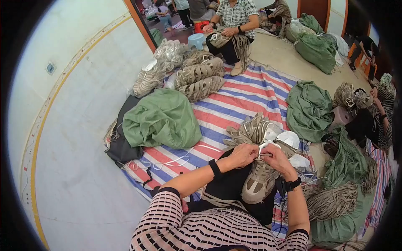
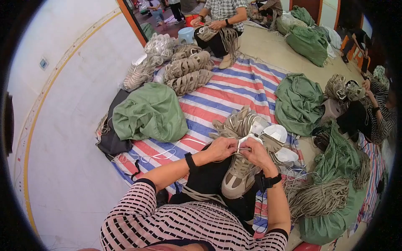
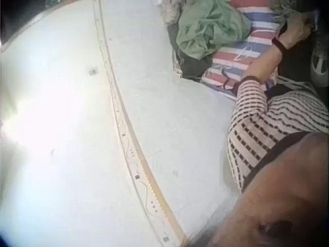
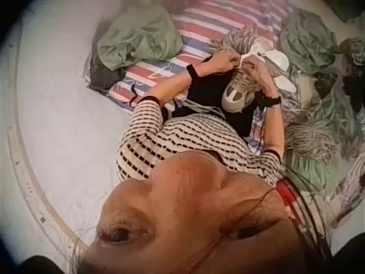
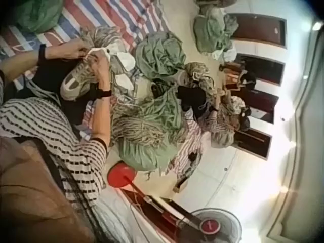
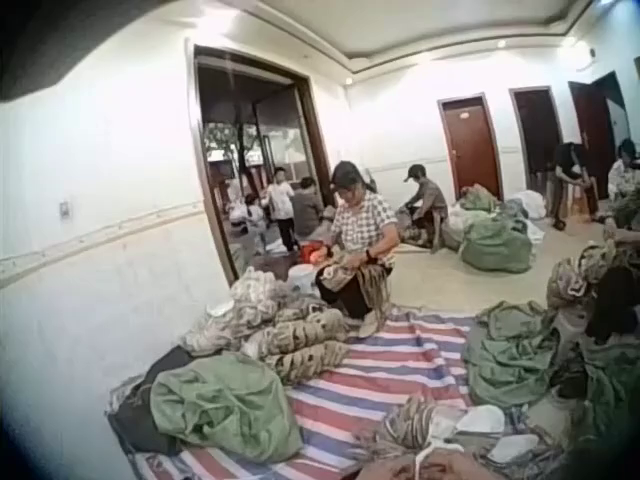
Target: Threading laces or cords through shoe components for assembly.
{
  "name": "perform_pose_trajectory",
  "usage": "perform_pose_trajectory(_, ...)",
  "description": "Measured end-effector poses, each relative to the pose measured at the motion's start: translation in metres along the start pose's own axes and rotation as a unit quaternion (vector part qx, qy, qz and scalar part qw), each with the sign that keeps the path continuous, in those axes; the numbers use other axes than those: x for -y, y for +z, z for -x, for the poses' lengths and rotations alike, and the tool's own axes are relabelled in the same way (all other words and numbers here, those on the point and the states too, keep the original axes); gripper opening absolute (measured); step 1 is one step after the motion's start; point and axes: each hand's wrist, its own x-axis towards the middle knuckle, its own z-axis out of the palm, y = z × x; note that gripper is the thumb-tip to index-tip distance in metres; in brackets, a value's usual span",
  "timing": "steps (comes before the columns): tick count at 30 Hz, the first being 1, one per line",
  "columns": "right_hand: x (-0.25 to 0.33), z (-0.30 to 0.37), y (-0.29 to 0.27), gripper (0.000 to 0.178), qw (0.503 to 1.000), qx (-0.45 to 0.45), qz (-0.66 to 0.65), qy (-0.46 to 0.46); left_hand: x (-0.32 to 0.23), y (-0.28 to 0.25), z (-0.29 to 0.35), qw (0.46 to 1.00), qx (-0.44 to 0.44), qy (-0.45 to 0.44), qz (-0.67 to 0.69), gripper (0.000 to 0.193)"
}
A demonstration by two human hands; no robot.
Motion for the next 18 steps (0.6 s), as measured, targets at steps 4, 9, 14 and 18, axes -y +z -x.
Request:
perform_pose_trajectory(4,-0.007,-0.006,0.004,0.018,0.999,-0.01,-0.028,-0.02,0.0,-0.005,0.001,1.0,-0.008,0.02,-0.004,0.014)
perform_pose_trajectory(9,-0.013,-0.002,0.005,0.012,0.997,-0.046,0.0,-0.061,-0.006,0.002,0.004,0.995,-0.044,0.069,-0.052,0.016)
perform_pose_trajectory(14,-0.01,0.005,-0.011,0.01,0.992,0.053,-0.096,-0.063,-0.008,-0.021,0.028,0.968,0.065,0.218,-0.102,0.027)
perform_pose_trajectory(18,0.012,0.024,-0.035,0.007,0.946,0.117,-0.299,0.041,0.007,-0.005,0.021,0.94,0.051,0.282,-0.187,0.021)
